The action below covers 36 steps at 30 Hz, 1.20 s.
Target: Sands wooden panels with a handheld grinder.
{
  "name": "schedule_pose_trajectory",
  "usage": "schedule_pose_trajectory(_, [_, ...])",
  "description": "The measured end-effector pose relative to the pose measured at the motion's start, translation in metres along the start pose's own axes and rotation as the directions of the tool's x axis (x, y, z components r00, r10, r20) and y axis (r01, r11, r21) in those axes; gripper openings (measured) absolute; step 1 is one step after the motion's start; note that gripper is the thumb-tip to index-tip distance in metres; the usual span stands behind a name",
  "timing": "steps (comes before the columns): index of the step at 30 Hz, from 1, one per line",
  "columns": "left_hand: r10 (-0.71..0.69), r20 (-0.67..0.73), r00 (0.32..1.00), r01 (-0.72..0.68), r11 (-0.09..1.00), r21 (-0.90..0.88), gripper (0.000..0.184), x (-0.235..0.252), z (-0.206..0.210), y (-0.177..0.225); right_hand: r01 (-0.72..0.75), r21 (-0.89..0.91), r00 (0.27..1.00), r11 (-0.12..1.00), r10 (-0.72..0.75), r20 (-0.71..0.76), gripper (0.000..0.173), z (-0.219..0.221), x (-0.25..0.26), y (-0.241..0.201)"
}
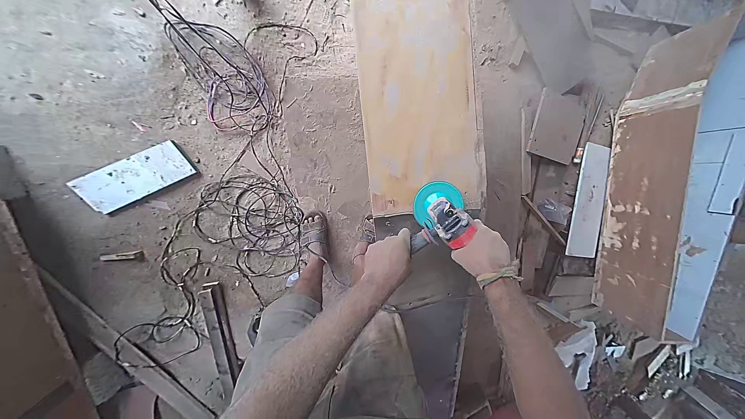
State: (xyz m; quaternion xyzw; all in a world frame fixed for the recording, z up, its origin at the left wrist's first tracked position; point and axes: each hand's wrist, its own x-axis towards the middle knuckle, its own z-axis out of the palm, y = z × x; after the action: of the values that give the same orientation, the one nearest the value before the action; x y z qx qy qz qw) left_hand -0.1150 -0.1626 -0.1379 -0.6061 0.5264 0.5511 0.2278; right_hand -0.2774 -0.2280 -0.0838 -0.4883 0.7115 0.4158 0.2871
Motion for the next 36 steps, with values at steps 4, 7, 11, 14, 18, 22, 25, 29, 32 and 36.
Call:
schedule_pose_trajectory(4, [0.113, 0.05, 0.992, -0.111, 0.993, -0.039, 0.033, 0.013, -0.003, 0.028, -0.093, 0.033, 0.994, 0.995, 0.095, -0.056, 0.073, -0.001, 0.01, 0.029])
schedule_pose_trajectory(7, [0.088, 0.057, 0.994, -0.086, 0.996, -0.037, 0.032, 0.007, 0.0, 0.023, -0.081, 0.025, 0.995, 0.996, 0.082, -0.059, 0.072, 0.004, 0.009, 0.026])
schedule_pose_trajectory(11, [-0.007, 0.023, 1.0, 0.008, 1.0, -0.03, 0.034, -0.008, 0.011, -0.017, 0.008, -0.036, 1.0, 0.999, -0.008, 0.003, 0.072, 0.012, -0.009, -0.011])
schedule_pose_trajectory(14, [-0.005, 0.035, 0.999, 0.007, 0.999, -0.049, 0.033, -0.012, 0.007, -0.027, 0.024, -0.051, 1.0, 0.998, -0.025, -0.007, 0.072, 0.015, -0.012, -0.018])
schedule_pose_trajectory(18, [0.049, 0.073, 0.996, -0.042, 0.995, -0.09, 0.036, -0.007, 0.001, -0.018, -0.026, -0.016, 0.998, 1.0, 0.025, -0.062, 0.073, 0.017, -0.009, -0.009])
schedule_pose_trajectory(22, [0.01, 0.051, 0.999, -0.004, 0.993, -0.118, 0.037, -0.012, 0.001, -0.04, 0.016, -0.084, 0.999, 0.996, -0.019, -0.046, 0.072, 0.014, -0.017, -0.035])
schedule_pose_trajectory(25, [-0.005, 0.025, 1.0, 0.008, 0.994, -0.111, 0.036, -0.013, -0.002, -0.049, 0.032, -0.107, 0.999, 0.994, -0.036, -0.038, 0.072, 0.011, -0.02, -0.045])
schedule_pose_trajectory(29, [0.056, 0.06, 0.997, -0.048, 0.989, -0.139, 0.038, -0.005, -0.006, -0.028, -0.039, -0.086, 0.997, 0.996, 0.033, -0.07, 0.073, 0.006, -0.013, -0.027])
schedule_pose_trajectory(32, [0.058, 0.073, 0.996, -0.046, 0.987, -0.156, 0.037, -0.007, -0.003, -0.029, -0.042, -0.092, 0.997, 0.995, 0.035, -0.075, 0.072, 0.01, -0.012, -0.027])
schedule_pose_trajectory(36, [-0.027, 0.048, 0.998, 0.035, 0.988, -0.153, 0.036, -0.019, 0.011, -0.057, 0.05, -0.134, 0.998, 0.99, -0.055, -0.033, 0.071, 0.024, -0.023, -0.049])
